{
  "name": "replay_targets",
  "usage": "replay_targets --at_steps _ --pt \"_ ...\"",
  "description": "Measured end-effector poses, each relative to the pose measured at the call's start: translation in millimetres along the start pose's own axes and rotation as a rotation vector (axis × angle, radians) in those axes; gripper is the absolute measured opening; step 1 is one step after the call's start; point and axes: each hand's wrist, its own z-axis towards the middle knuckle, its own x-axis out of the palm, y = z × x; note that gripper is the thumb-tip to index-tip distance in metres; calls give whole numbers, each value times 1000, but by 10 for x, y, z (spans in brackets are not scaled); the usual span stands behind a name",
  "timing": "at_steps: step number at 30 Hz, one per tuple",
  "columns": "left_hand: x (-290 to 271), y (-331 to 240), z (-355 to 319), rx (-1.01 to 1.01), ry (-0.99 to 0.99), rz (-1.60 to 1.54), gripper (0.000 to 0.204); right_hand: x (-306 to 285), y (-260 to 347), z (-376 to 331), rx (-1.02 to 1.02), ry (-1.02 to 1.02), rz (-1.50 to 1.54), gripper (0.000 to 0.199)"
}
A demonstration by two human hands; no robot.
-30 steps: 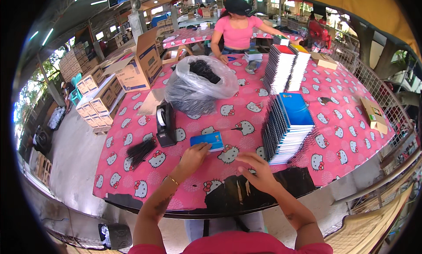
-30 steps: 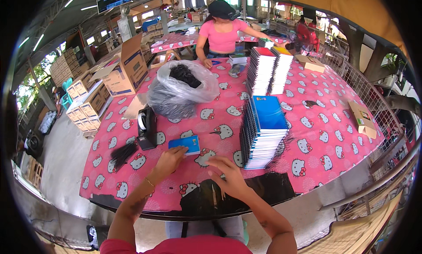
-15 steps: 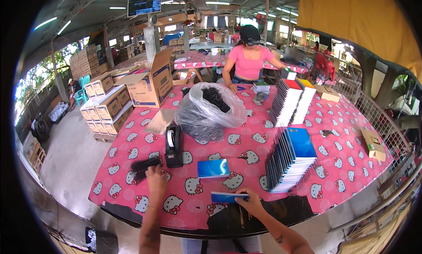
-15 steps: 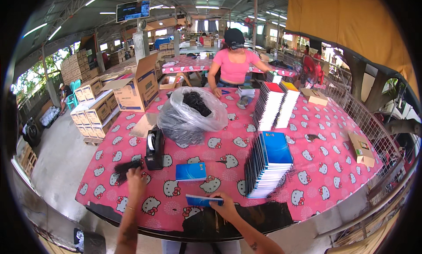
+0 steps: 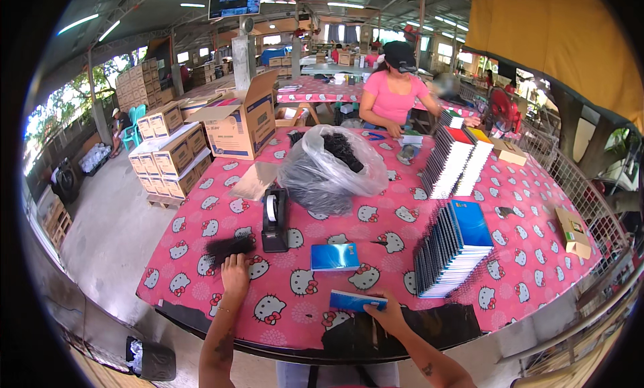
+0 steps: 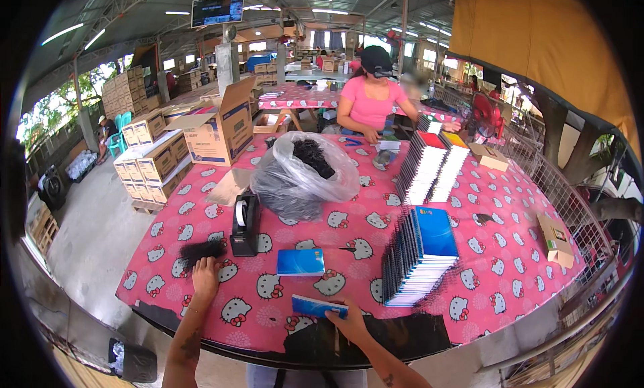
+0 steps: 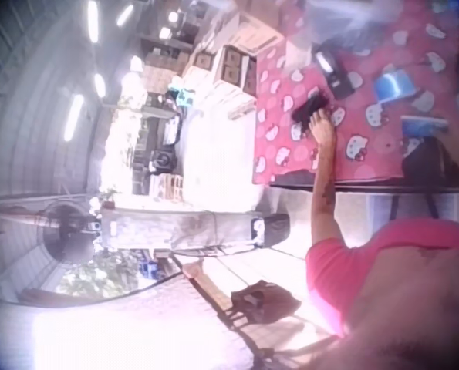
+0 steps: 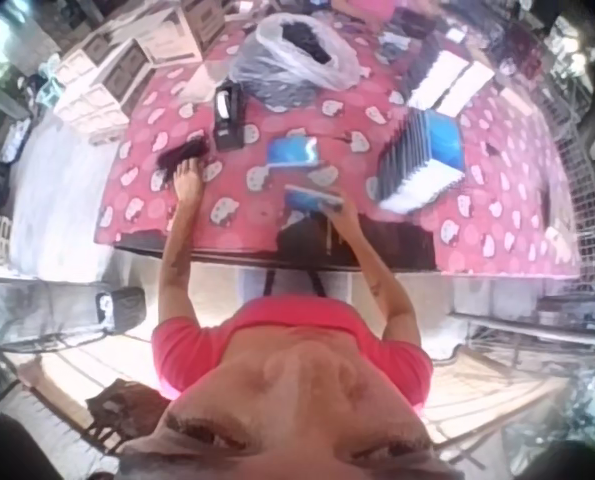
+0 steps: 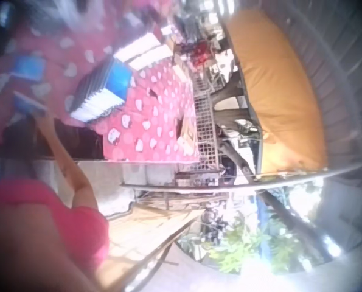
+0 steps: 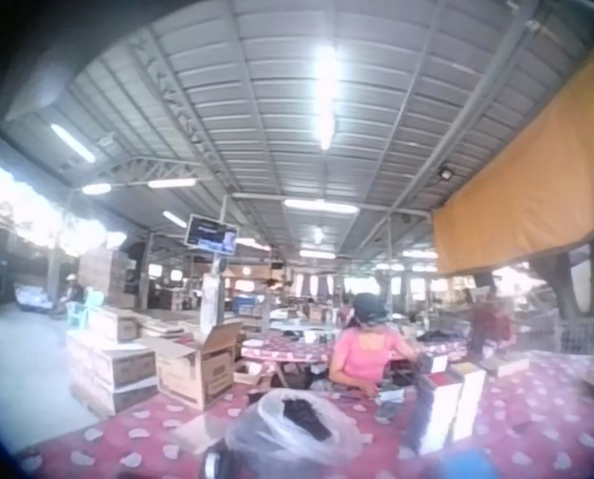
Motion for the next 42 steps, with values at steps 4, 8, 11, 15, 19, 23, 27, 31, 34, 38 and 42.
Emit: replay_targets --at_steps 4,8,11,15,19,23,27,31,34,38,42 --pt "42 -89 9 27 21 20 13 -62 -131 -25 19 -13 -97 34" --pt "40 -100 -9 53 87 -28 21 -66 -283 -92 91 -253 6 34" --pt "-41 -82 -27 46 145 -36 25 22 -62 -112 127 -277 -72 36" --pt "-124 -114 -59 31 197 -89 29 62 -50 -132 12 -306 -341 37" --pt "-169 -104 -39 -16 246 -151 35 133 72 39 -147 -292 -605 29" --pt "-234 -51 -99 -14 300 -239 37 247 79 51 -28 -297 -621 28" --pt "-363 -68 -139 71 221 -436 30 196 0 62 -32 -334 -533 23" --pt "-533 22 -191 158 346 -579 23 444 49 95 180 -460 -120 21" --pt "-842 -30 288 82 318 -758 20 918 129 178 69 -406 141 19" --pt "-841 -54 614 138 430 -925 19 1559 223 343 17 -237 -21 27" --pt "-651 -77 569 180 452 -1018 18 1718 143 388 20 -193 -75 29"
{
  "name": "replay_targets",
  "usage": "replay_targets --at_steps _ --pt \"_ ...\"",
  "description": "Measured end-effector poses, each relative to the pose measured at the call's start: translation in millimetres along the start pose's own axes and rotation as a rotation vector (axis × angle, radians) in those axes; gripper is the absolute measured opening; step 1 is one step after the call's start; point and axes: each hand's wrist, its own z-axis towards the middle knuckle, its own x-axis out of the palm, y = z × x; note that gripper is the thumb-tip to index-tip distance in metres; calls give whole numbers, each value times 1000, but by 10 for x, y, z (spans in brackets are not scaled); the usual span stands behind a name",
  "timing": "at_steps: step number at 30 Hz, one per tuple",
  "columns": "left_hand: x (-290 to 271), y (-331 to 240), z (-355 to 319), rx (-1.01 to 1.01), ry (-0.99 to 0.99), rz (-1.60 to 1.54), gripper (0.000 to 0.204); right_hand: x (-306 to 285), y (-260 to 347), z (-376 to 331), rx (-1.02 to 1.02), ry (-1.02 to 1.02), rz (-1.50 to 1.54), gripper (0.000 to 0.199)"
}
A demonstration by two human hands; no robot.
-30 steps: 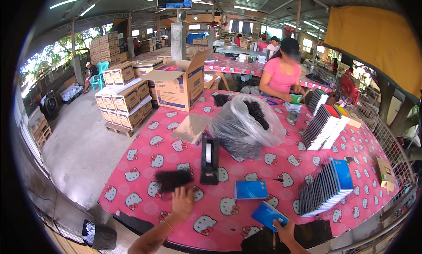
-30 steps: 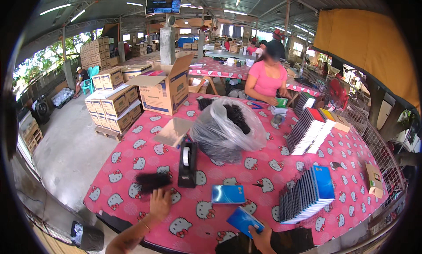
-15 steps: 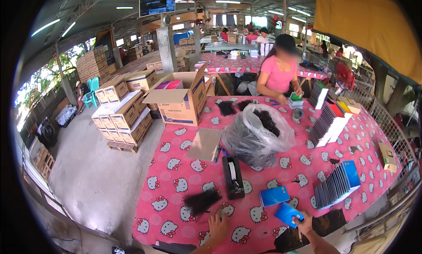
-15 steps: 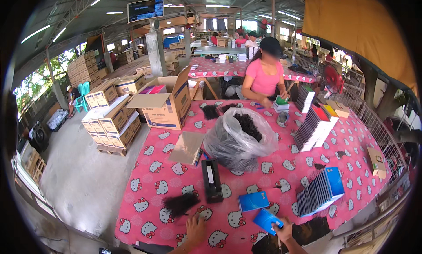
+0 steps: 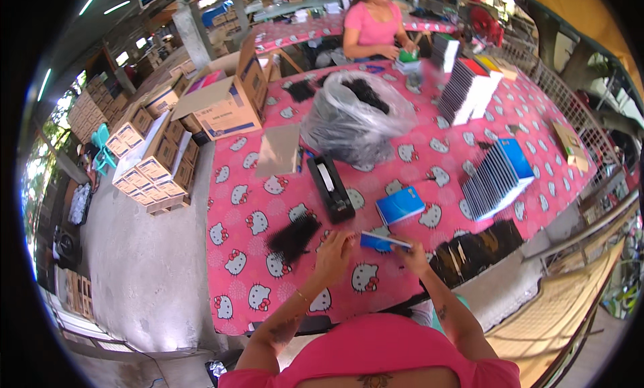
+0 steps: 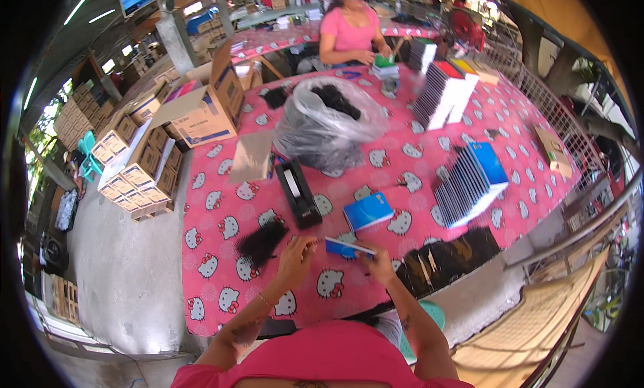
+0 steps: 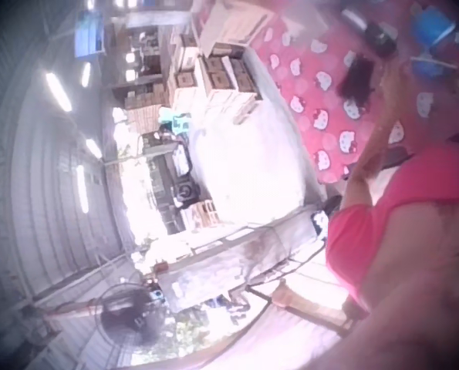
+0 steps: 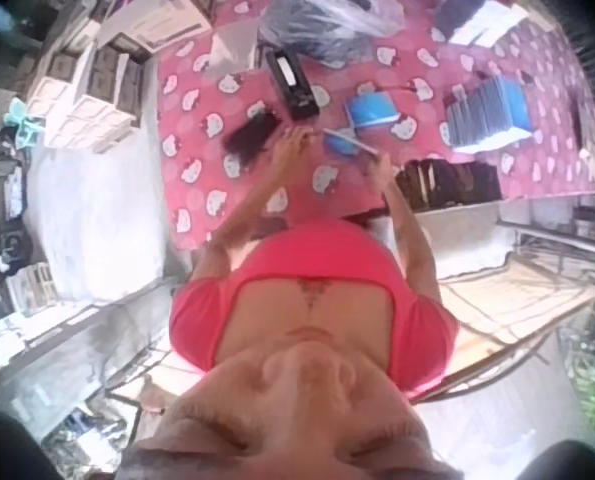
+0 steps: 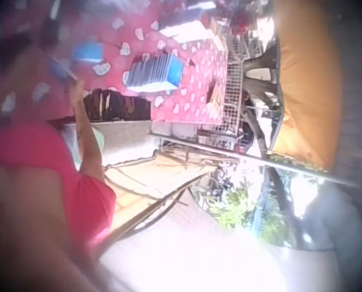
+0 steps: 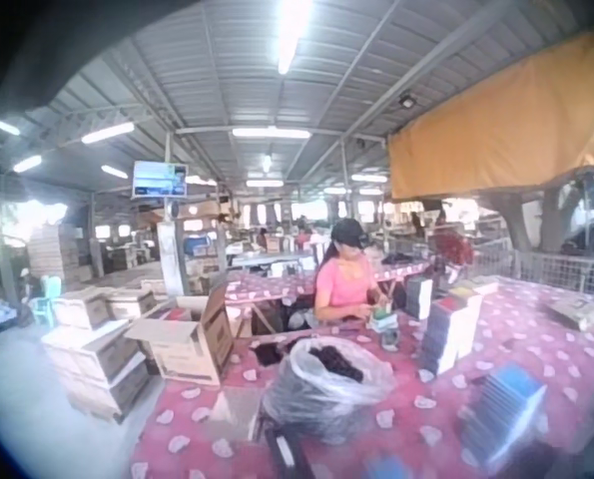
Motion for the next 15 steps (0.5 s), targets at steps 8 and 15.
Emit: replay_targets --at_steps 8,15 --pt "103 77 130 169 -42 63 16 -19 63 -16 85 21 86 30" --pt "119 106 190 135 -19 24 12 -48 87 28 54 30 86 28"
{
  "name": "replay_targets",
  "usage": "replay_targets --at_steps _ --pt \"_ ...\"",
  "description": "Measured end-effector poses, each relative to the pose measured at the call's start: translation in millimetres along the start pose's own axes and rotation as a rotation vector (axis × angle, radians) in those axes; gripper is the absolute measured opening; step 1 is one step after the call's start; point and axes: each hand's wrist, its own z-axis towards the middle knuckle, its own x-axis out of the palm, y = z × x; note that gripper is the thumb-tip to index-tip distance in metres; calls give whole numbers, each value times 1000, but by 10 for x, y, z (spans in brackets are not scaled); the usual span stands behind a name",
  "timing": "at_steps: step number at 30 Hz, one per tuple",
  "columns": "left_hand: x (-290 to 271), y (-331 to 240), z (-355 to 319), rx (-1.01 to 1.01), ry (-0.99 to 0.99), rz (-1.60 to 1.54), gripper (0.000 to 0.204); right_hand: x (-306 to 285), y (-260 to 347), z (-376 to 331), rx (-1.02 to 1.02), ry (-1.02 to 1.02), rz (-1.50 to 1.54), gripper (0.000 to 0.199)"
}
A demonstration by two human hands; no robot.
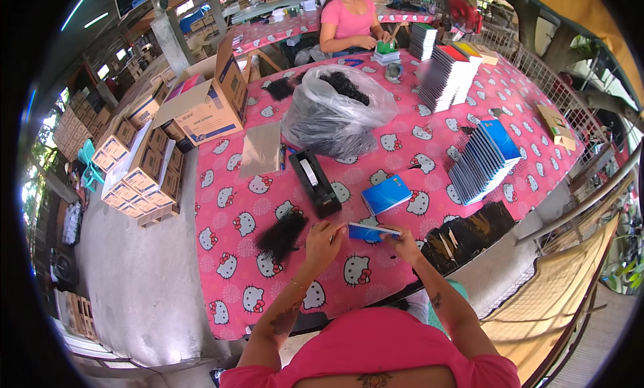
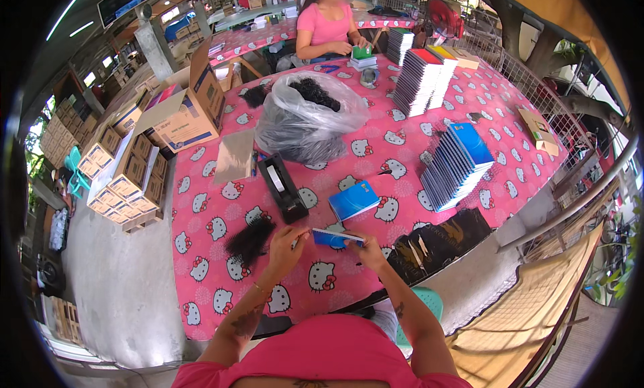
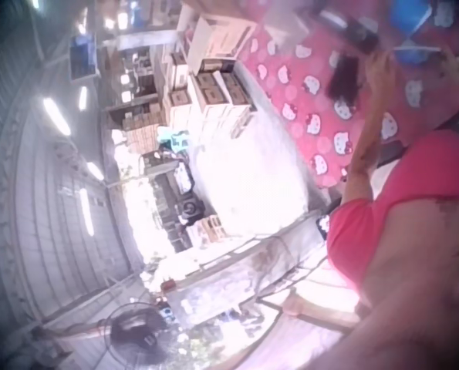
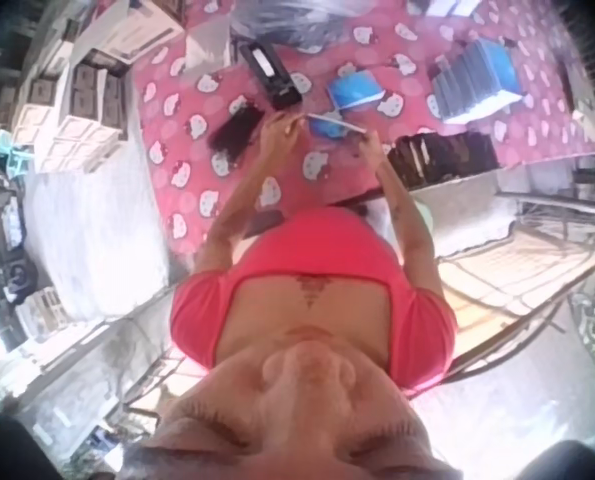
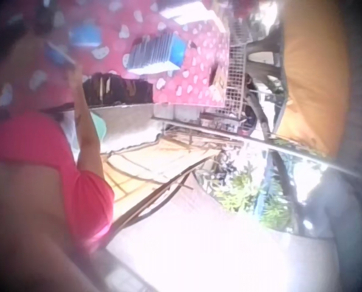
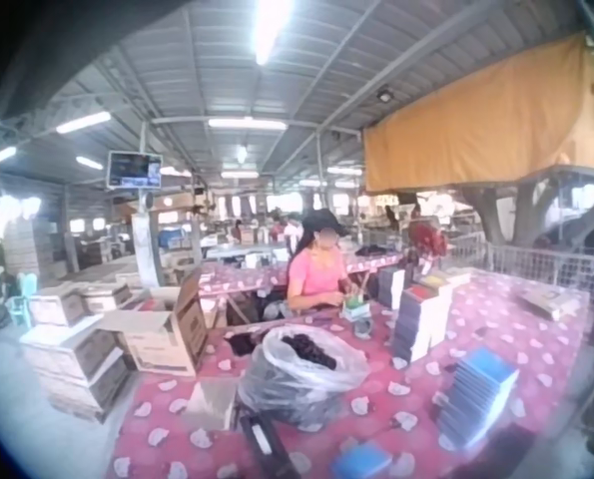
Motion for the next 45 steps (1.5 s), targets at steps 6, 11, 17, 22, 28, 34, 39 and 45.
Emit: replay_targets --at_steps 6,11,17,22,28,34,39,45 --pt "69 143 -47 -46 -5 -85 12 10 -57 12 27 27 42 30" --pt "-25 150 1 22 124 -82 15 -12 -72 -100 84 42 -6 32" --pt "-154 56 24 212 252 69 18 -34 95 -262 115 95 15 29" --pt "-382 -267 106 184 355 13 23 -63 548 -347 134 119 -75 26" --pt "-375 -424 217 287 230 187 24 54 897 -405 84 1 5 28" --pt "-485 -688 346 362 75 191 21 148 1011 -427 -2 -112 68 29" --pt "-597 -609 431 419 171 -74 14 53 1071 -420 -14 -41 -33 29" --pt "-641 -492 427 268 338 -99 16 81 1234 -442 -28 -15 -60 27"
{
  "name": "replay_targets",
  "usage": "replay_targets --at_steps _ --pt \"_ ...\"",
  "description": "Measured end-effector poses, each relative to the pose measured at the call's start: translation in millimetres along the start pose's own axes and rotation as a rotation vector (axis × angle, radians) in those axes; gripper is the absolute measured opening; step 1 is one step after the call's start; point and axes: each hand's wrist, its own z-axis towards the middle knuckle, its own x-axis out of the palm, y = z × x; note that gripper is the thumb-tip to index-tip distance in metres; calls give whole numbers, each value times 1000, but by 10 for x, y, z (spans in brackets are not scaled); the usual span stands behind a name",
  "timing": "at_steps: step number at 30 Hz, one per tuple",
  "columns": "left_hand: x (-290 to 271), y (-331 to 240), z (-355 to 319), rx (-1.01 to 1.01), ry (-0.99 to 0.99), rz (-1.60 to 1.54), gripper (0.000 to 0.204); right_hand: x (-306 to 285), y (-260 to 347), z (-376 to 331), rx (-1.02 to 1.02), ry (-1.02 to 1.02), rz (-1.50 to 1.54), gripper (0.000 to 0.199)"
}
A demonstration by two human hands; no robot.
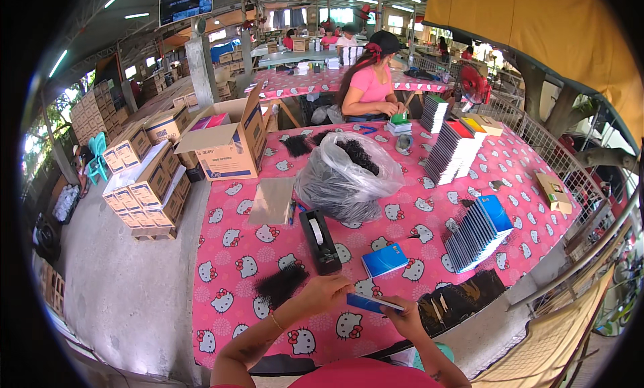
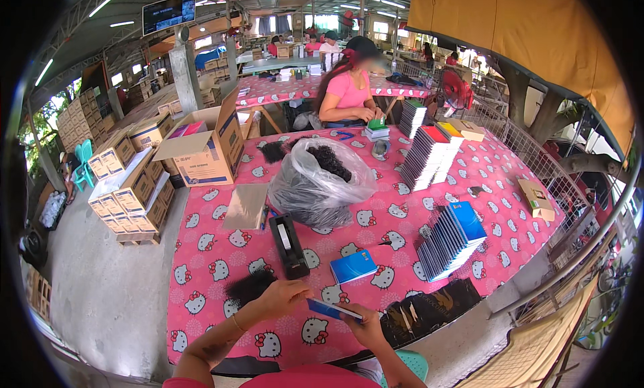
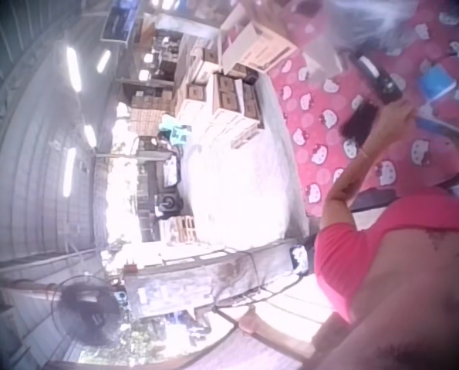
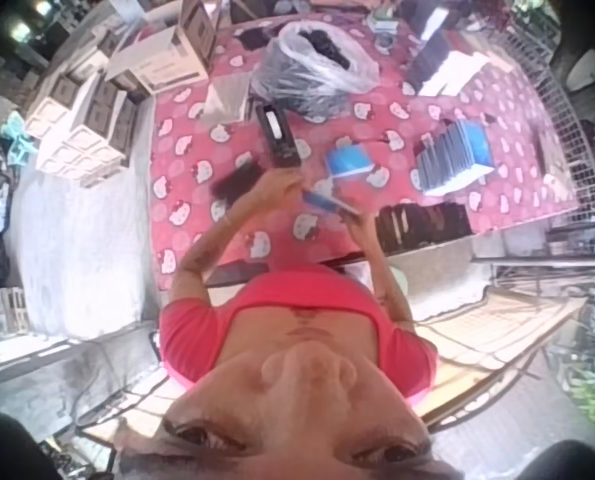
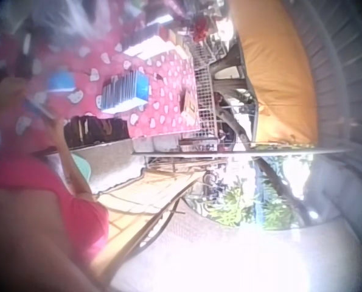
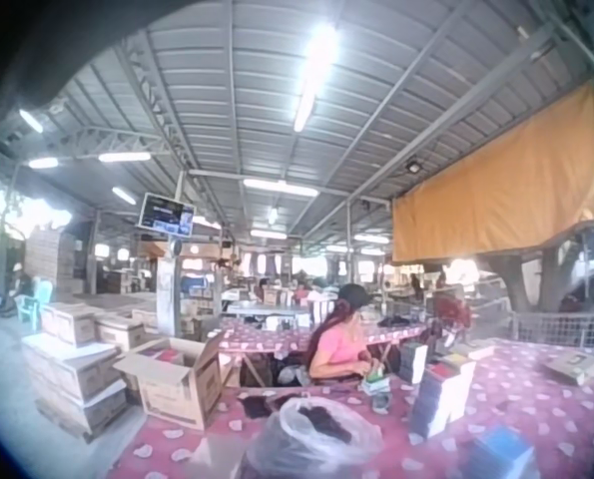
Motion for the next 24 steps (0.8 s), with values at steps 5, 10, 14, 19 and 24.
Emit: replay_targets --at_steps 5,10,14,19,24 --pt "-161 -173 80 -25 79 -123 15 -8 82 -5 -30 -7 -20 30" --pt "-93 -115 55 56 4 -45 17 9 128 4 -36 -9 -13 32" --pt "-110 -112 68 40 12 -114 20 1 139 -2 -28 -24 -24 31" --pt "-174 -240 107 55 -3 -26 21 -18 154 -21 71 -55 10 24" --pt "-146 -177 96 54 -35 -22 20 -3 195 -15 61 -42 42 25"
